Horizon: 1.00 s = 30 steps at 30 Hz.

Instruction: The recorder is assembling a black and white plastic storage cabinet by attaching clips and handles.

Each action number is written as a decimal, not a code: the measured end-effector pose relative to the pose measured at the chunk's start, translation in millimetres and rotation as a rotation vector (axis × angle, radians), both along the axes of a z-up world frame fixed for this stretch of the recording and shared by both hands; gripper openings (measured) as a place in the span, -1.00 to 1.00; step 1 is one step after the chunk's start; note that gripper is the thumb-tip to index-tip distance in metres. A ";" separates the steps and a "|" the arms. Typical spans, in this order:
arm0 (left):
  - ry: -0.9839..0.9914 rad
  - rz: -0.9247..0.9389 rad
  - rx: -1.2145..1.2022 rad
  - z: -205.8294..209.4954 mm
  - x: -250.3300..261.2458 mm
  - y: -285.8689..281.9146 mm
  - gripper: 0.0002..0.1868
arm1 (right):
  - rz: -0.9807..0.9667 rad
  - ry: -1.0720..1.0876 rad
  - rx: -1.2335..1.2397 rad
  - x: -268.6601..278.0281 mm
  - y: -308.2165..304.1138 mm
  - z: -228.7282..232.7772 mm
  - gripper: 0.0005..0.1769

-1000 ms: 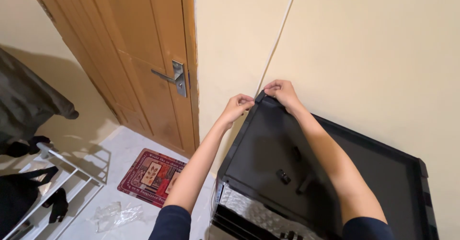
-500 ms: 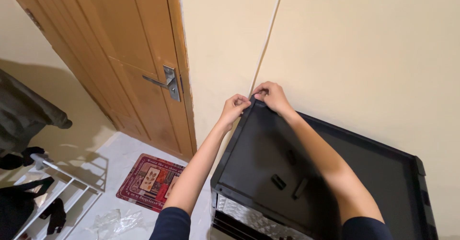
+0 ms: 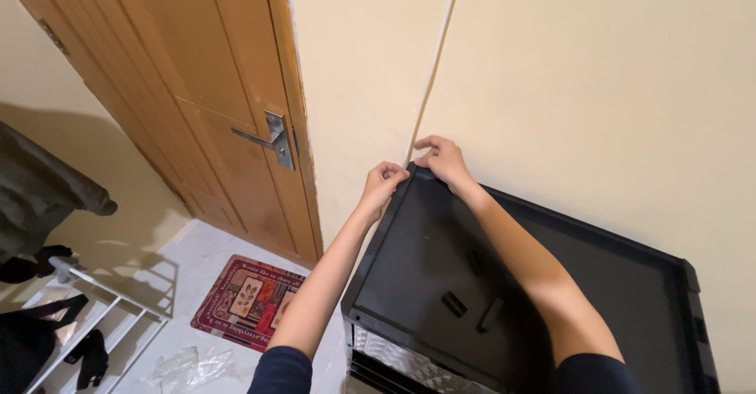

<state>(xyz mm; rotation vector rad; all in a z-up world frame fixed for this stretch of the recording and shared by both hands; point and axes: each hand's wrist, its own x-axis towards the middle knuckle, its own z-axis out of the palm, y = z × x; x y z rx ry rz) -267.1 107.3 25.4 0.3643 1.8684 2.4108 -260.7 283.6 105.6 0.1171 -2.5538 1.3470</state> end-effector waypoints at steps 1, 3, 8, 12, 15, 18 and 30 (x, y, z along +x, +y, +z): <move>-0.001 -0.001 -0.001 1.0 1.1 -0.4 -0.82 | -0.001 -0.001 -0.001 2.5 -2.1 4.3 -0.80; -0.002 -0.010 0.015 3.7 2.3 -1.0 -0.83 | -0.013 -0.062 -0.077 7.0 -6.0 13.9 -0.67; -0.034 -0.024 0.057 6.0 6.9 0.3 -0.84 | -0.036 -0.085 -0.117 -6.8 -2.1 2.8 -0.72; 0.027 0.004 0.043 1.6 -0.1 2.5 -0.83 | 0.039 -0.093 0.016 -2.7 4.1 2.7 -0.78; 0.225 0.092 -0.138 6.3 -3.4 2.4 -0.79 | 0.081 -0.101 0.001 -2.0 9.7 0.0 -0.82; 0.266 0.159 -0.333 30.7 6.7 -2.0 -0.68 | 0.098 -0.041 0.017 4.4 12.5 4.5 -0.81; 0.525 0.236 -0.705 45.8 8.9 1.3 -0.63 | 0.628 0.115 0.815 179.7 13.7 89.4 -0.89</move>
